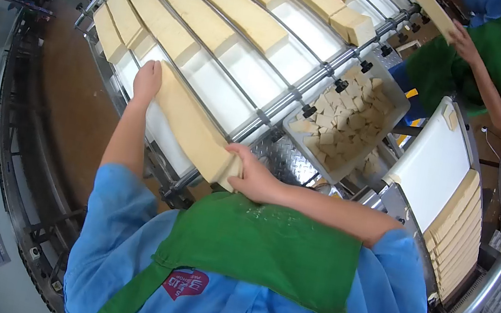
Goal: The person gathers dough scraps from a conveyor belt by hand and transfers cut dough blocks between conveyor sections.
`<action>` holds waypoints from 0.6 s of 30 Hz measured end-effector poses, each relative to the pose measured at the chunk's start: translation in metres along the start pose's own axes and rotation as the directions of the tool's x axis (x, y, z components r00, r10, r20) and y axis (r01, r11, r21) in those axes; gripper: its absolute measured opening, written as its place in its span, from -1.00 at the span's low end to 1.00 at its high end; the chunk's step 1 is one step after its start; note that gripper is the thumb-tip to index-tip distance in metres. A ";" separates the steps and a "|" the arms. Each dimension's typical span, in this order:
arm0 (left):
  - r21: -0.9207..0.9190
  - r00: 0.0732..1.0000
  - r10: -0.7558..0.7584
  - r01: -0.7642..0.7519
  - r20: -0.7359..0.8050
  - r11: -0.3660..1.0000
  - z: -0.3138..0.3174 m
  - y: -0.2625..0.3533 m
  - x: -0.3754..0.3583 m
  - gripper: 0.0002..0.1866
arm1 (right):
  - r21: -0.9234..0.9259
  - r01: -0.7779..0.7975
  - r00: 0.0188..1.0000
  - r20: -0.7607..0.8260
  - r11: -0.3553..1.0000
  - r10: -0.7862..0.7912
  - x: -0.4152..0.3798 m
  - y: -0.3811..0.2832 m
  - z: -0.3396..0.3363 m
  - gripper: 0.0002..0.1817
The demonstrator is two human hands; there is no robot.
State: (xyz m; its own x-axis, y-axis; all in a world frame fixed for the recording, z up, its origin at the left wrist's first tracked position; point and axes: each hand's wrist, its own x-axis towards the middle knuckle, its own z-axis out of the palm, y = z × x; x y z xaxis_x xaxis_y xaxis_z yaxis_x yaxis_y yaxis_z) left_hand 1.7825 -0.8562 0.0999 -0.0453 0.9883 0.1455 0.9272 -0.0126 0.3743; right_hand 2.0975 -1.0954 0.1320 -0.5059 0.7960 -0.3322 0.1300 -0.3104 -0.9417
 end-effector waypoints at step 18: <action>-0.106 0.969 0.176 -0.196 -0.172 0.975 -0.014 -0.025 0.034 -0.67 | 0.017 0.068 0.997 -0.044 0.998 -0.067 0.158 0.011 0.018 -0.67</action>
State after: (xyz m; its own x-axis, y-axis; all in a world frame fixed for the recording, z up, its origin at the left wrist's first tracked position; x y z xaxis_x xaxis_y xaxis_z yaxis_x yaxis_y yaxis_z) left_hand 1.7522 -0.8241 0.1083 0.0550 0.9295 0.3647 0.8734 -0.2218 0.4336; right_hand 2.0038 -0.9819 0.0702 -0.4758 0.8370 -0.2704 0.0804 -0.2647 -0.9610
